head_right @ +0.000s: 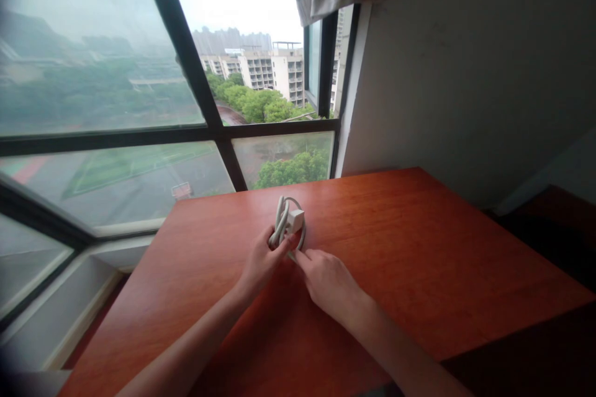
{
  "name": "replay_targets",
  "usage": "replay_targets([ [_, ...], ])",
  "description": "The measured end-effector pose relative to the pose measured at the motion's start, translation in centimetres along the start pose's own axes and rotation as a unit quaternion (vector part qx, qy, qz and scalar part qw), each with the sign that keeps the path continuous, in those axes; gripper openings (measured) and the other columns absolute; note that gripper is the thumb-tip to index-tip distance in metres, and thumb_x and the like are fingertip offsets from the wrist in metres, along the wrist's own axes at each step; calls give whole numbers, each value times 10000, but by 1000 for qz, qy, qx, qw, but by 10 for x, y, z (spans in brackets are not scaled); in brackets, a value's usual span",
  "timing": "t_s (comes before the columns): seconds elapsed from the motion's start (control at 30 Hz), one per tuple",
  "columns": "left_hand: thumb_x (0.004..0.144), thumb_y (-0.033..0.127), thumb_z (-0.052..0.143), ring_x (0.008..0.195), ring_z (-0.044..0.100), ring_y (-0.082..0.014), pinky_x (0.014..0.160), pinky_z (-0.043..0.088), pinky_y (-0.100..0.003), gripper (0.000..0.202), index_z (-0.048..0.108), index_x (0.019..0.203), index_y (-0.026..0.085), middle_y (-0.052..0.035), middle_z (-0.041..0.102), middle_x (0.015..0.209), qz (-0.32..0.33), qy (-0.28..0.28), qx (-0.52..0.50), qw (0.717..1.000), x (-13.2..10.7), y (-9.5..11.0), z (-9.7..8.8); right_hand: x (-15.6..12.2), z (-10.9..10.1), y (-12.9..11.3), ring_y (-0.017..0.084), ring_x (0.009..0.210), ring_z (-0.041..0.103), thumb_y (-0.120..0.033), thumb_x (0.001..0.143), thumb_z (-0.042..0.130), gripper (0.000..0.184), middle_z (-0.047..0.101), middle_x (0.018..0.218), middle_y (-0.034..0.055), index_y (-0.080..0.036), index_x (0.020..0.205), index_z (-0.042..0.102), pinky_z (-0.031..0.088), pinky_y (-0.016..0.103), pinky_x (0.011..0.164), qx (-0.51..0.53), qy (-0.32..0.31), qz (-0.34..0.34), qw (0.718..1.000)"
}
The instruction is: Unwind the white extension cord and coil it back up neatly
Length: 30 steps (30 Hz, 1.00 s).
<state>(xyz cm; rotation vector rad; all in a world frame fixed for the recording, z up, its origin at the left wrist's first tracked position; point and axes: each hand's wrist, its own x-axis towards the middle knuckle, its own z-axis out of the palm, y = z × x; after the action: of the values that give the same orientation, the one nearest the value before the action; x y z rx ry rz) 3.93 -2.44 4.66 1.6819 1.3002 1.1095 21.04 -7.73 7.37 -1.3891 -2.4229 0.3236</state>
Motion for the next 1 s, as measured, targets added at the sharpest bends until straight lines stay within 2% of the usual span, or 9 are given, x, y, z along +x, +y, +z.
replay_targets([
  [0.1,840,383,593,609,492,-123,572,397,-218,241,645,900,156,18,549,676,-25,15,-66,997,1,-3,-6,7,-10,-2,227,872,559,-128,907,486,212,651,892,67,-229,975,659,382,330,757,-110,43,-25,993],
  [0.2,812,432,629,601,536,-126,555,422,-218,330,645,945,130,0,592,688,-93,17,-189,977,1,-4,-9,14,-12,5,260,887,538,-259,901,577,124,639,889,88,-216,824,664,355,362,745,-177,113,23,977],
  [0.27,785,464,659,581,558,-127,535,429,-216,383,638,941,115,-15,616,681,-153,22,-265,952,1,-5,-8,17,-8,11,249,824,546,-279,897,598,106,636,847,81,-213,929,673,342,355,689,-187,144,65,970],
  [0.33,772,472,673,563,566,-124,525,432,-213,398,637,922,106,-23,628,669,-188,32,-319,928,0,-7,-6,18,-3,16,234,789,560,-285,905,600,194,646,850,74,-208,1074,656,337,346,654,-177,162,80,967],
  [0.43,757,443,692,541,556,-111,518,430,-205,380,641,923,106,-16,634,664,-197,35,-367,909,0,-10,-4,20,5,18,228,816,579,-293,921,588,265,659,897,79,-204,1167,631,363,332,675,-159,179,55,969],
  [0.6,718,370,721,529,557,-100,509,438,-201,322,646,905,119,-7,646,690,-217,19,-386,896,4,-15,-8,30,11,20,245,860,564,-255,904,603,322,645,907,82,-195,1220,610,424,342,755,-129,220,4,967],
  [0.77,692,323,749,585,605,-124,521,474,-213,322,646,918,118,-36,684,759,-237,19,-407,882,6,-18,-12,41,16,29,260,924,563,-216,851,638,362,635,959,86,-194,1209,592,467,368,827,-44,189,-35,980],
  [0.87,685,284,769,663,645,-148,594,513,-236,345,634,964,134,-42,705,808,-228,17,-434,872,6,-15,-14,40,26,39,243,894,589,-237,832,642,375,641,978,86,-187,1196,563,491,360,806,45,151,-33,987],
  [1.0,698,226,774,730,654,-140,702,523,-242,344,628,998,142,-34,704,830,-196,-30,-467,862,6,-10,-16,36,38,51,214,851,611,-233,835,615,390,648,1008,89,-177,1212,531,504,338,779,156,125,-25,979],
])
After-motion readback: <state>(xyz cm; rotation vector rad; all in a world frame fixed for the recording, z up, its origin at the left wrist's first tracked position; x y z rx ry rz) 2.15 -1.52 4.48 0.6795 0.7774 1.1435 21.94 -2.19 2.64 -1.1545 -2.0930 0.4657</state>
